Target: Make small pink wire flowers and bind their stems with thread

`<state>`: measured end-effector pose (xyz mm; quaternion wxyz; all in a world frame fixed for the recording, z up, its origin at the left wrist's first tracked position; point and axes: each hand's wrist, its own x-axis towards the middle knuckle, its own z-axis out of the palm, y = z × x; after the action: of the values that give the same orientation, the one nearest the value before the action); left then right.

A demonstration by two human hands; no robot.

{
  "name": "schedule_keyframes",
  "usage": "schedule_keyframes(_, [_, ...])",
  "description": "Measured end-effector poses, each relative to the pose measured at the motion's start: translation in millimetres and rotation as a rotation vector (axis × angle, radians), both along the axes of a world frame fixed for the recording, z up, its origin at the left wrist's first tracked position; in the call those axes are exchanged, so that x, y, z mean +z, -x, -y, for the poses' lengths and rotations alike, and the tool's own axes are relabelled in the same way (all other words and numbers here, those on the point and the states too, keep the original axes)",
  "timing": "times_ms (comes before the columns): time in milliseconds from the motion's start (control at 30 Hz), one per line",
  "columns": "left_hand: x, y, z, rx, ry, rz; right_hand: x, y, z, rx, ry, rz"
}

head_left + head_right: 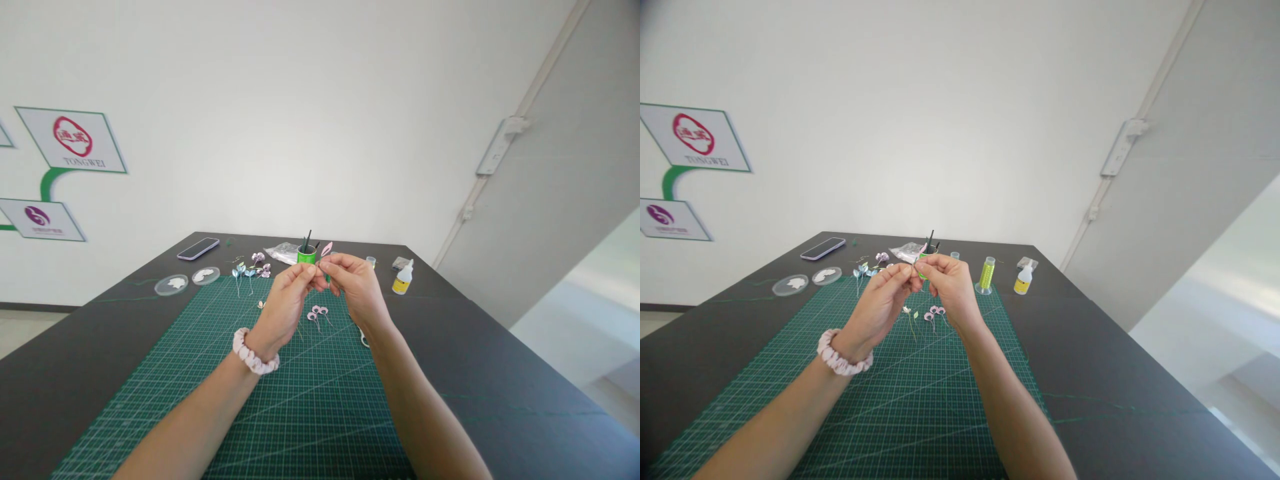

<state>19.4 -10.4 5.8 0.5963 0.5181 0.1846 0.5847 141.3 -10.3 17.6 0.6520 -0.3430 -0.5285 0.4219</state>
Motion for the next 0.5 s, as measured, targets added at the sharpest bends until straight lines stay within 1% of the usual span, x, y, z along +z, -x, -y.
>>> schedule_keyframes(500, [1.2,0.4,1.2,-0.023,-0.005,0.004,-0.4,-0.2,0.5,0.007,0.001,0.015])
